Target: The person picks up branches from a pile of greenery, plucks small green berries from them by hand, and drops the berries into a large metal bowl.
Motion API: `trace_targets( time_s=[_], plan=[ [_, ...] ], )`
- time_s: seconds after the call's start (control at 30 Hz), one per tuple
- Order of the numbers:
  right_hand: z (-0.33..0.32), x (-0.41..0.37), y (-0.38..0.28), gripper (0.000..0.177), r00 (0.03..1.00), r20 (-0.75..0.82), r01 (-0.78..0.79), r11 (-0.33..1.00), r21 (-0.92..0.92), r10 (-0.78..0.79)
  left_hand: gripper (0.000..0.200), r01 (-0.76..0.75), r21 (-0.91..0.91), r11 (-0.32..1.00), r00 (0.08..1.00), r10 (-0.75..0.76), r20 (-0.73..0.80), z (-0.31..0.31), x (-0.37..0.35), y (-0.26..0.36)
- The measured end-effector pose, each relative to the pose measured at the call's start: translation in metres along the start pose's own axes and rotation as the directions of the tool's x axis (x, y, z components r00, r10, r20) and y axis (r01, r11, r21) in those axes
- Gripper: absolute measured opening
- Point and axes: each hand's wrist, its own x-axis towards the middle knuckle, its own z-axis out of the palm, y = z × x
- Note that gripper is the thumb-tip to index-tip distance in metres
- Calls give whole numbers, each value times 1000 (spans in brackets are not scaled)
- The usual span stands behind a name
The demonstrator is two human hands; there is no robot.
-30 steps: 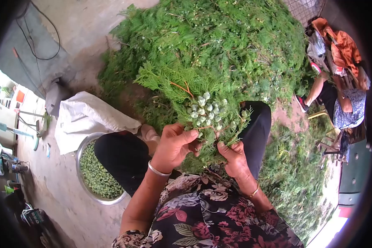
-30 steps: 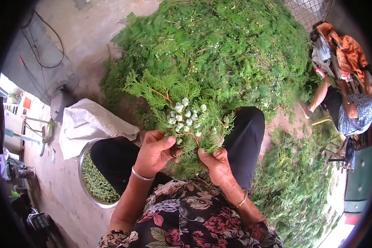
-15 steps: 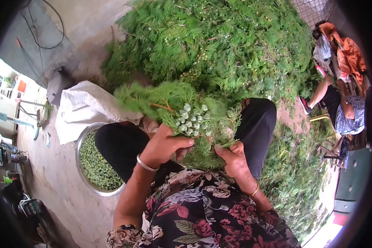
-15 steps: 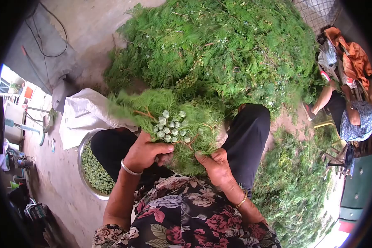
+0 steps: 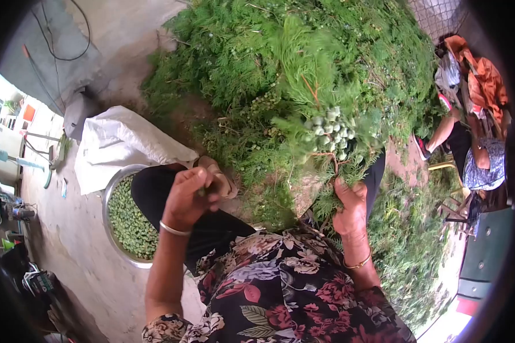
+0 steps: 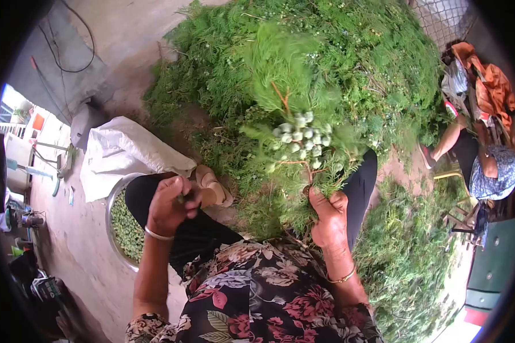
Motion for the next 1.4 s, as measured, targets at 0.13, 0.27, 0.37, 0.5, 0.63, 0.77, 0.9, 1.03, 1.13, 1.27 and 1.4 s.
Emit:
trace_targets(
  time_s=[0.13, 0.27, 0.37, 0.5, 0.63, 0.77, 0.9, 1.03, 1.13, 1.27, 1.4],
  plan=[
    [-15, 9, 19, 34, 998, 8, -58, 998, 1, 58, 20, -98, -354, 930, 994, 76, -78, 36, 6, -27],
    [-14, -3, 30, 37, 996, 43, -68, 983, -172, 76, 14, -148, -179, 973, 989, 144, -40, 63, 18, -43],
    [-2, -12, 26, 40, 995, 77, -51, 985, -166, 65, 14, -96, -96, 991, 995, 97, 11, 80, 23, -49],
    [-12, -13, 38, 46, 990, 117, -51, 979, -196, 75, 14, -68, -50, 996, 998, 68, -12, 82, 29, -49],
    [-9, -18, 39, 49, 992, 125, 11, 978, -207, 15, 17, -38, -275, 961, 999, 42, 10, 71, 31, -54],
    [-20, -16, 40, 21, 940, 299, -30, 915, -401, 162, 15, -44, -361, 931, 997, 20, -70, 60, 30, -59],
    [-17, -21, 46, 46, 983, 165, -4, 922, -388, 74, 11, -127, -460, 879, 971, 15, -240, 19, 40, -65],
    [-1, -26, 13, 35, 995, 19, -95, 978, -187, 101, 23, -58, -743, 667, 997, -4, -81, -16, 27, -50],
    [-2, -22, 25, 34, 1000, 23, 20, 986, -168, -16, 29, -27, -740, 672, 994, 96, 51, 10, 15, -39],
    [-19, -11, 44, 37, 997, 47, -47, 983, -179, 56, 33, -32, -692, 721, 998, 55, 11, 39, 6, -27],
    [-17, -16, 48, 39, 983, 159, -62, 985, -159, 88, 22, -258, -513, 819, 964, 252, -84, 16, -14, -14]
  ],
)
